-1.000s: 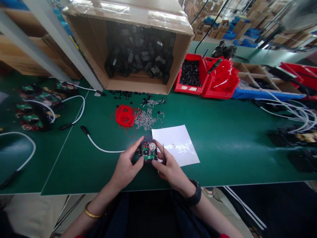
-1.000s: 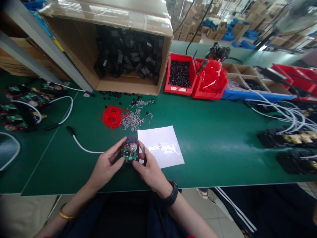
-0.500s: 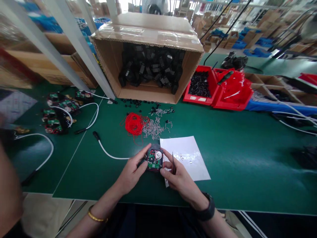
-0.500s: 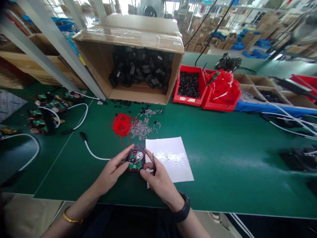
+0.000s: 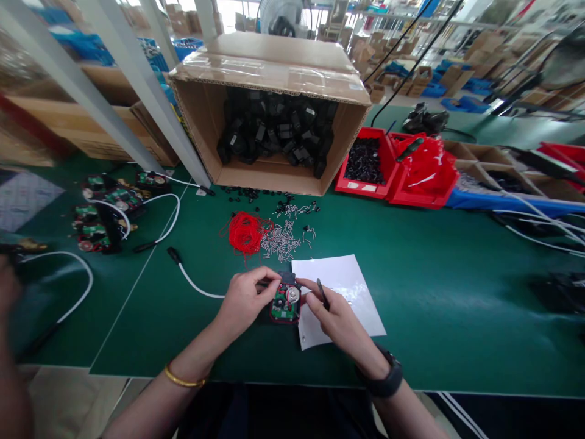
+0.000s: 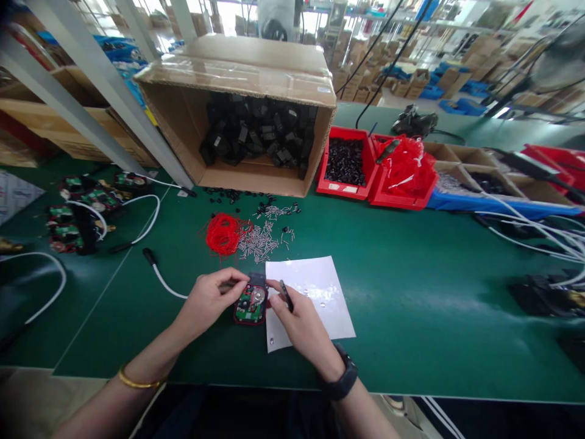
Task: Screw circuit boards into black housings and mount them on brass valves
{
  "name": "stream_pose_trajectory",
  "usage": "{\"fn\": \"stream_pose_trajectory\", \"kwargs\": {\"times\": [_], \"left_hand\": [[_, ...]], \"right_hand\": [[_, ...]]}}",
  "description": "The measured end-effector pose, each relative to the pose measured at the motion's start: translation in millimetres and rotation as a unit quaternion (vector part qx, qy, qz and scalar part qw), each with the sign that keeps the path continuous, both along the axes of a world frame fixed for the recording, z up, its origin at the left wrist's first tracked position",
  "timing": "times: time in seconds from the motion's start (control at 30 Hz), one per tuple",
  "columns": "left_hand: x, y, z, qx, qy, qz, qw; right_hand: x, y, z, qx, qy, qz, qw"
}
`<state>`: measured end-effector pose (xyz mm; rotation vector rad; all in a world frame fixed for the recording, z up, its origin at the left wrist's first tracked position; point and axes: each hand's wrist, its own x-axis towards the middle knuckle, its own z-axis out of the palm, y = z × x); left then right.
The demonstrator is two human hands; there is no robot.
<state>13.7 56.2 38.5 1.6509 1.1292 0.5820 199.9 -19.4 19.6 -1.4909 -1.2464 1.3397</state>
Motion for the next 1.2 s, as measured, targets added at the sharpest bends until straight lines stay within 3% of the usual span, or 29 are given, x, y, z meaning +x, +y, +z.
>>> {"fn": "stream_pose_trajectory", "kwargs": {"times": [0.17, 0.27, 0.43, 0.57, 0.67, 0.77, 0.9, 1.0, 1.2], "left_hand": [[4, 0, -1.0, 0.033, 0.033, 0.008, 0.999], [7, -6, -3.5, 0.045, 0.029, 0.051, 0.997], [9, -16, -12.0, 0.019, -0.023, 0.098, 0.995], [9, -17, -19.4, 0.023, -0.035, 0.092, 0.995], [8, -16, -23.3, 0.021, -0.032, 0.091, 0.995], [6, -16, -26.1, 0.013, -0.034, 0.097, 0.995], [6, -17, -25.9, 0.005, -0.033, 0.099, 0.995], [7, -18, -22.0, 0.000, -0.039, 0.105, 0.994], [0, -24, -15.9, -0.050, -0.075, 0.067, 0.994]], "right_hand": [[6, 35, 23.6, 0.071, -0.132, -0.007, 0.989], [0, 66, 39.2, 0.056, -0.181, 0.124, 0.974], [-14, 103, 54.6, 0.078, -0.292, 0.316, 0.899], [-11, 111, 58.8, 0.109, -0.331, 0.376, 0.858], [1, 107, 59.8, 0.095, -0.321, 0.388, 0.859], [13, 95, 55.8, 0.057, -0.283, 0.354, 0.890], [16, 65, 39.8, -0.118, -0.132, 0.269, 0.947], [7, 41, 25.3, -0.195, -0.015, 0.191, 0.962], [-19, 9, 12.3, -0.211, 0.144, 0.028, 0.966]]}}
